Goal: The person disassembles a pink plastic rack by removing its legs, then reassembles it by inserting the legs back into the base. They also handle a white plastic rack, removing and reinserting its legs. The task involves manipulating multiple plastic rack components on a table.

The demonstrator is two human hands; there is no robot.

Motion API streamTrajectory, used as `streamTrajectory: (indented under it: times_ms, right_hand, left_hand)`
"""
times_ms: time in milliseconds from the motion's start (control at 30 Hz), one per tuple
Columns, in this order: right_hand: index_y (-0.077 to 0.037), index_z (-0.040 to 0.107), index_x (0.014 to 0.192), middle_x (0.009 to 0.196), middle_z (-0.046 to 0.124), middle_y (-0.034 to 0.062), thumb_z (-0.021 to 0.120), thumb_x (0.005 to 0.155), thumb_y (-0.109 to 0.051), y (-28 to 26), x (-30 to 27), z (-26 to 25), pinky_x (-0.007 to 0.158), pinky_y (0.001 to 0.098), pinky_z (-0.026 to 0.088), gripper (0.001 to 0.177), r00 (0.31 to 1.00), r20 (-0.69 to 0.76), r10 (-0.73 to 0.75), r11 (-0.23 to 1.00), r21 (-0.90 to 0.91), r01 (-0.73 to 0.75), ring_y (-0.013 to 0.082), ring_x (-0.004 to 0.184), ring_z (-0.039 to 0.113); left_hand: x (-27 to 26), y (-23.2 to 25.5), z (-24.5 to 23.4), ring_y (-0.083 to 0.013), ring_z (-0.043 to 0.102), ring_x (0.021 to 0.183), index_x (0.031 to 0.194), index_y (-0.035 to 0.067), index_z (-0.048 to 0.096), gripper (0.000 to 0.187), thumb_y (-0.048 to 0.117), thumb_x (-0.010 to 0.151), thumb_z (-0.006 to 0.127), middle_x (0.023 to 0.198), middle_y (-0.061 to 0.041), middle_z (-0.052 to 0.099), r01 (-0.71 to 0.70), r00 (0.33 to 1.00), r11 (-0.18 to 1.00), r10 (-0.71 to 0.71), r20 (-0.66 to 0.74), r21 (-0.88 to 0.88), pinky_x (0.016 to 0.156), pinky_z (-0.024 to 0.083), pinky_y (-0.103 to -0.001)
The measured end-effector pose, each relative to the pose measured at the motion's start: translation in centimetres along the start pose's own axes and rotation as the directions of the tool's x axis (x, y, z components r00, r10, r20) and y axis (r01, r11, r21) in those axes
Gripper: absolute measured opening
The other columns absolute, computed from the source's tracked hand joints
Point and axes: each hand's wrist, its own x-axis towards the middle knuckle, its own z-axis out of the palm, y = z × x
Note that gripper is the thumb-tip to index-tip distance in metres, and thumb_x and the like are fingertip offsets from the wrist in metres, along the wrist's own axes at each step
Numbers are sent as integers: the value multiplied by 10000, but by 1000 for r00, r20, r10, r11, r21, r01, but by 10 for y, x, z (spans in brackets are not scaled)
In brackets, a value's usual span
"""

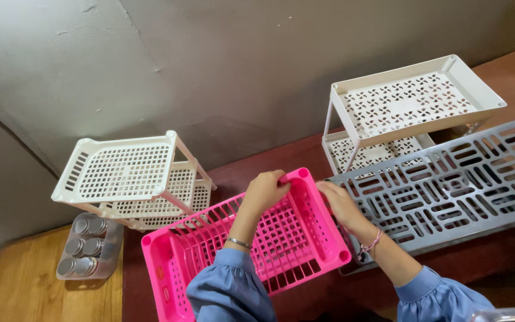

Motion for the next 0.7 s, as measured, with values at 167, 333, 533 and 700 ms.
streamTrajectory:
  times_ms: [167, 333, 533, 700]
  right_hand:
    - [-57, 574, 1269, 1088, 745, 137, 730, 900, -307, -7, -26, 12, 884, 373, 554, 472, 998, 48, 29, 861, -509, -1, 248, 1002, 738]
    - [-28, 593, 1211, 959, 745, 231, 617, 954, -254, 9, -14, 9, 813, 451, 563, 343, 993, 35, -113, 774, -624, 110, 390, 914, 737]
    - [-17, 603, 1217, 985, 749, 246, 633, 927, -222, 28, -13, 3, 836, 454, 569, 357, 987, 19, -161, 757, -639, 136, 397, 938, 739]
    - [-36, 524, 1344, 1051, 750, 223, 653, 905, -214, 25, -41, 8, 863, 441, 569, 492, 990, 27, -138, 799, -588, 128, 370, 976, 740]
  left_hand:
    - [9, -18, 12, -363, 676, 831, 923, 46, 750, 238, 264, 826, 764, 911, -168, 666, -13, 1000, 999, 14, 14, -36, 761, 549, -449]
    - [-13, -26, 0, -326, 699, 866, 1082, 105, 761, 319, 359, 894, 717, 992, -137, 701, -96, 981, 992, 109, -160, 86, 823, 545, -460]
    - [-83, -60, -49, -398, 560, 1264, 1377, 157, 606, 590, 470, 890, 717, 1448, -222, 517, 158, 986, 935, -134, -94, 316, 1034, 443, -533]
    - [-176, -98, -93, -375, 538, 1344, 1483, 225, 527, 667, 563, 925, 666, 1475, -175, 540, 560, 823, 719, -424, -379, 411, 1125, 383, -597]
